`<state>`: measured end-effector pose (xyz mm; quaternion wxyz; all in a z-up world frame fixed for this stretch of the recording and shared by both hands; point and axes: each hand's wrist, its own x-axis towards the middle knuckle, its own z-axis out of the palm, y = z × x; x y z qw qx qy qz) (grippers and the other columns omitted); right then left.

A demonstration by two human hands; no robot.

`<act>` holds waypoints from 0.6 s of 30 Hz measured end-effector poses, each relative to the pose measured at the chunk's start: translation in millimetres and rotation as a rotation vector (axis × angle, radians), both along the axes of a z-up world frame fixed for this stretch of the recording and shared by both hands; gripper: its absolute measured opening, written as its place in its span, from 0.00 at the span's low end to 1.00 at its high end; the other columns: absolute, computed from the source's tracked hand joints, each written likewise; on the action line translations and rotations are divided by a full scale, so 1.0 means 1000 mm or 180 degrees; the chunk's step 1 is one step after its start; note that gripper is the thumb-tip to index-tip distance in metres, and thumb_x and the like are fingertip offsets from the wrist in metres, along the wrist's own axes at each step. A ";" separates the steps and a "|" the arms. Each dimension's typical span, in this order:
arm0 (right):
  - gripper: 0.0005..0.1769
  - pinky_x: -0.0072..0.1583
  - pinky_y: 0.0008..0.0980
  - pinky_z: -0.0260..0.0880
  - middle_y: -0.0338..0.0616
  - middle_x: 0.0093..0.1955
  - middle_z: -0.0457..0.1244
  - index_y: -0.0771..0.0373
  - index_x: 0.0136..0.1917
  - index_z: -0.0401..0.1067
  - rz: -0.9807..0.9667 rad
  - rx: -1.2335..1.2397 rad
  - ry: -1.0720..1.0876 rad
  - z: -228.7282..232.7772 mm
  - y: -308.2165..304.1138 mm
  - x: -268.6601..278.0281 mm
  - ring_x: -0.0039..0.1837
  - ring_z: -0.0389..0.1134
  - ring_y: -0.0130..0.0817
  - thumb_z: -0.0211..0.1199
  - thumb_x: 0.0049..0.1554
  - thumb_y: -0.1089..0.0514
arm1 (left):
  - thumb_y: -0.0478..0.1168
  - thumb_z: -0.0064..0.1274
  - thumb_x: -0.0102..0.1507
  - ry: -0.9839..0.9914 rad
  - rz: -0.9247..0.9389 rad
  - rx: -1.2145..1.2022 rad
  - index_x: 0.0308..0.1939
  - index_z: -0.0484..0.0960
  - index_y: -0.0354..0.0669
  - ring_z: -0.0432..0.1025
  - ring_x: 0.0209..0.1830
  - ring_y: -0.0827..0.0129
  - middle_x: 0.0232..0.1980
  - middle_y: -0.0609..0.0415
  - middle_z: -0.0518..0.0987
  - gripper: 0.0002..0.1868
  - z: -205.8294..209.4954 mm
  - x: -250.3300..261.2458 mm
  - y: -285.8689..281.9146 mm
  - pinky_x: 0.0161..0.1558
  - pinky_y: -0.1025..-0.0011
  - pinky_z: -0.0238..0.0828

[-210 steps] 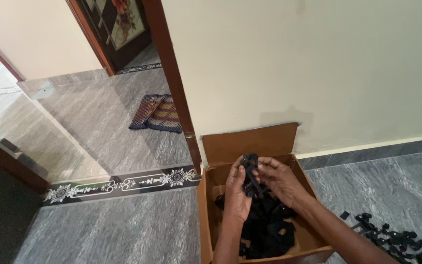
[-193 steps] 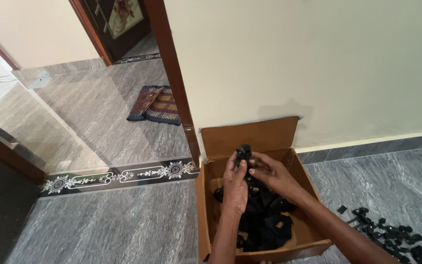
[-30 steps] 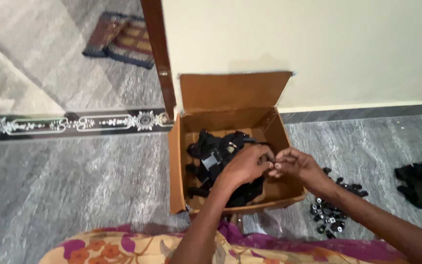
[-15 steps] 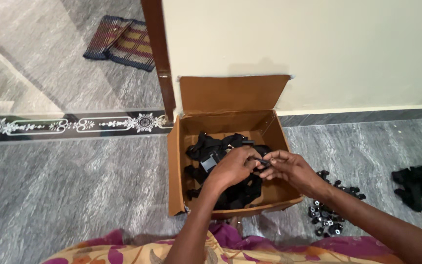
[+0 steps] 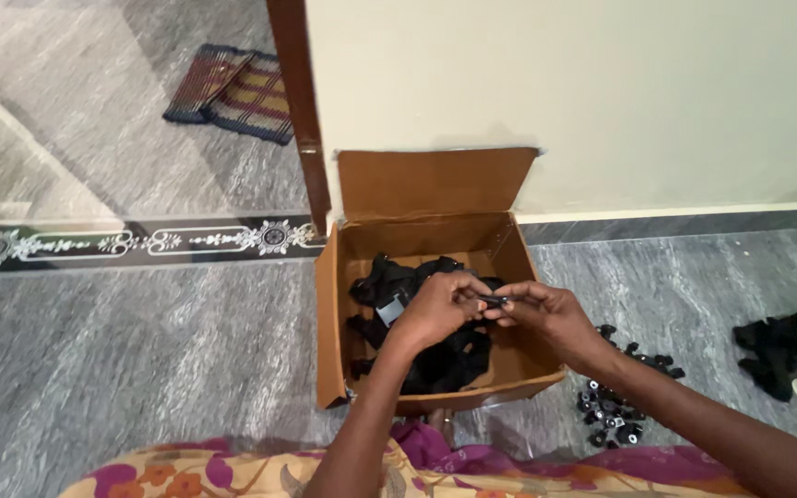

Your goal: The person sits on the floor and repeatedly picks small black plastic components from a cardboard box, attaches them to other parts, and places the assembled units on the floor beside the box.

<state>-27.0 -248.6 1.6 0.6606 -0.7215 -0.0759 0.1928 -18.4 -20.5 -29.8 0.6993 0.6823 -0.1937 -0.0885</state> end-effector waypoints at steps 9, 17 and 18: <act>0.15 0.58 0.33 0.77 0.52 0.51 0.73 0.70 0.61 0.74 -0.0170 0.0036 -0.0056 -0.003 -0.005 0.006 0.54 0.75 0.36 0.60 0.61 0.65 | 0.30 0.58 0.63 0.0512 0.0172 -0.0957 0.48 0.83 0.32 0.77 0.35 0.77 0.39 0.55 0.84 0.09 -0.018 0.005 -0.015 0.38 0.77 0.76; 0.15 0.60 0.33 0.77 0.52 0.53 0.73 0.70 0.60 0.74 -0.0092 0.0202 -0.0134 0.001 -0.003 0.004 0.55 0.76 0.35 0.61 0.60 0.65 | 0.29 0.57 0.63 0.0267 0.0353 -0.0637 0.46 0.84 0.31 0.77 0.35 0.75 0.38 0.53 0.84 0.08 -0.016 0.003 -0.016 0.39 0.76 0.75; 0.14 0.60 0.33 0.77 0.53 0.52 0.73 0.71 0.60 0.75 -0.0111 0.0177 -0.0146 -0.001 -0.004 0.004 0.55 0.76 0.35 0.61 0.60 0.65 | 0.29 0.57 0.63 0.0279 0.0330 -0.0667 0.46 0.84 0.31 0.78 0.37 0.75 0.39 0.53 0.84 0.08 -0.017 0.003 -0.017 0.40 0.77 0.76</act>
